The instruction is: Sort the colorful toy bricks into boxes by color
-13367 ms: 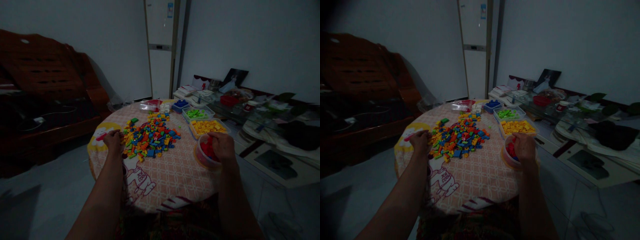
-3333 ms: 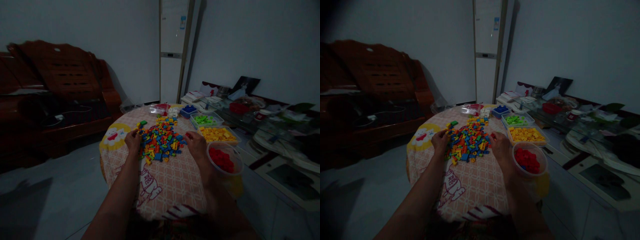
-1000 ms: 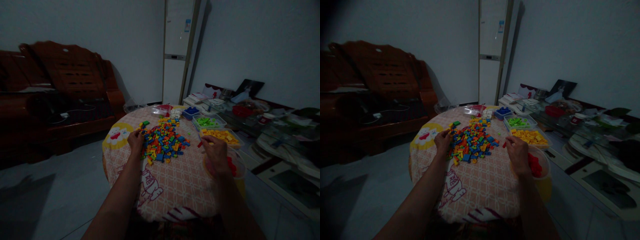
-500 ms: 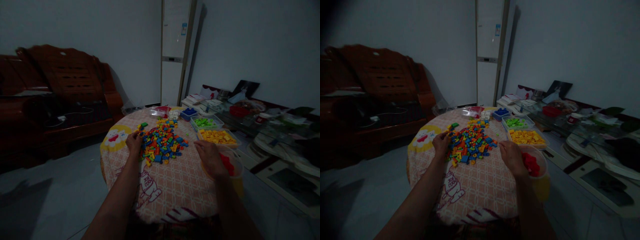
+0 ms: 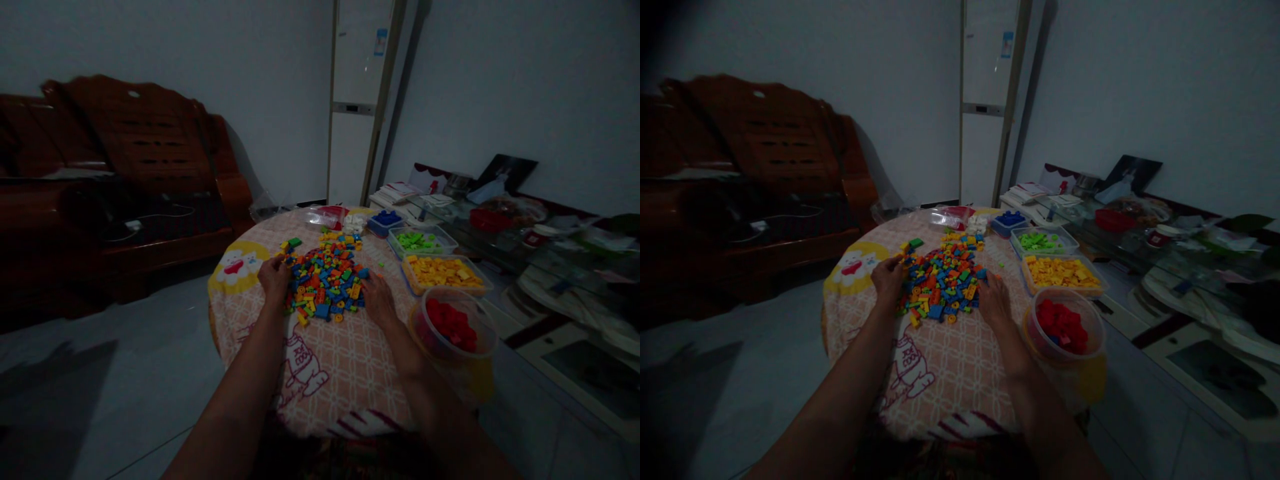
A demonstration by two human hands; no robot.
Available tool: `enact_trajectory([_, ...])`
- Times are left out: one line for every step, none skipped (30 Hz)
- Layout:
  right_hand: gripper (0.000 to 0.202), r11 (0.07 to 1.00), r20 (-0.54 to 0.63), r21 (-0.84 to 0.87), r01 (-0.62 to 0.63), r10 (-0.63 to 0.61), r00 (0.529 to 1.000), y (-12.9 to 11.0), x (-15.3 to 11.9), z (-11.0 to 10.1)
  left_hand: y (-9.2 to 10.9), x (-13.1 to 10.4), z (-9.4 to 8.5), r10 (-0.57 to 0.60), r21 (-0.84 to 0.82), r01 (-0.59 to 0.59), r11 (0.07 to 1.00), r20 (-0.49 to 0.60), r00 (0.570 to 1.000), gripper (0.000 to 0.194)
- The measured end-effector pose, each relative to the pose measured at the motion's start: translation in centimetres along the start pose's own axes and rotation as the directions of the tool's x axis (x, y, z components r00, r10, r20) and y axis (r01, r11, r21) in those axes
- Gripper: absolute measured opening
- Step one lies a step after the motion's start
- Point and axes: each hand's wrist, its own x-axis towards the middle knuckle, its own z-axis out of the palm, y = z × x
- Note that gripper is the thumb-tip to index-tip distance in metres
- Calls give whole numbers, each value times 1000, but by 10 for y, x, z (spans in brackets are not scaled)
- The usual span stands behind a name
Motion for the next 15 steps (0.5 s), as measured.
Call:
enact_trajectory([34,1000,-21,15,6,-6,1000,2,-1,3,-1,0,1,3,-1,-3,1000,-4,1000,31])
enact_trajectory([33,999,-44,37,6,-5,999,4,-2,4,-1,0,1,7,-2,-8,1000,-8,1000,31])
enact_trajectory([33,998,-70,62,-1,6,998,6,-3,5,-1,0,1,13,-2,-13,1000,-10,1000,32])
enact_trajectory([34,996,-97,87,-12,21,995,7,-3,5,-1,0,2,16,-2,-16,1000,-9,1000,32])
enact_trajectory([36,994,-119,108,-18,31,992,7,-4,4,-1,0,1,19,-1,-19,1000,-6,1000,32])
enact_trajectory([37,992,-128,124,-14,30,991,5,-4,3,-1,0,1,21,0,-21,1000,-2,1000,32])
enact_trajectory([38,991,-124,133,4,12,992,3,-4,3,-1,0,1,21,0,-21,1000,1,1000,33])
enact_trajectory([39,990,-106,137,38,-23,994,0,-5,2,-1,0,0,21,-2,-21,1000,2,1000,33])
enact_trajectory([39,987,-81,140,78,-67,994,-3,-5,2,-1,0,0,21,-5,-21,1000,0,1000,34])
enact_trajectory([38,984,-59,141,114,-106,993,-5,-6,2,-1,0,0,23,-8,-23,1000,-5,1000,35])
enact_trajectory([37,981,-46,140,134,-129,991,-8,-6,3,-1,0,0,25,-10,-25,1000,-10,1000,35])
enact_trajectory([36,982,-45,136,133,-128,991,-9,-7,4,-1,0,0,26,-12,-26,1000,-16,1000,36])
enact_trajectory([35,985,-54,133,112,-105,993,-9,-7,5,0,0,0,26,-14,-26,1000,-22,999,36])
enact_trajectory([33,988,-69,132,75,-66,995,-8,-7,6,0,0,0,23,-18,-24,1000,-28,999,37])
enact_trajectory([33,991,-87,133,33,-22,996,-7,-7,8,0,1,0,16,-24,-17,1000,-33,999,37])
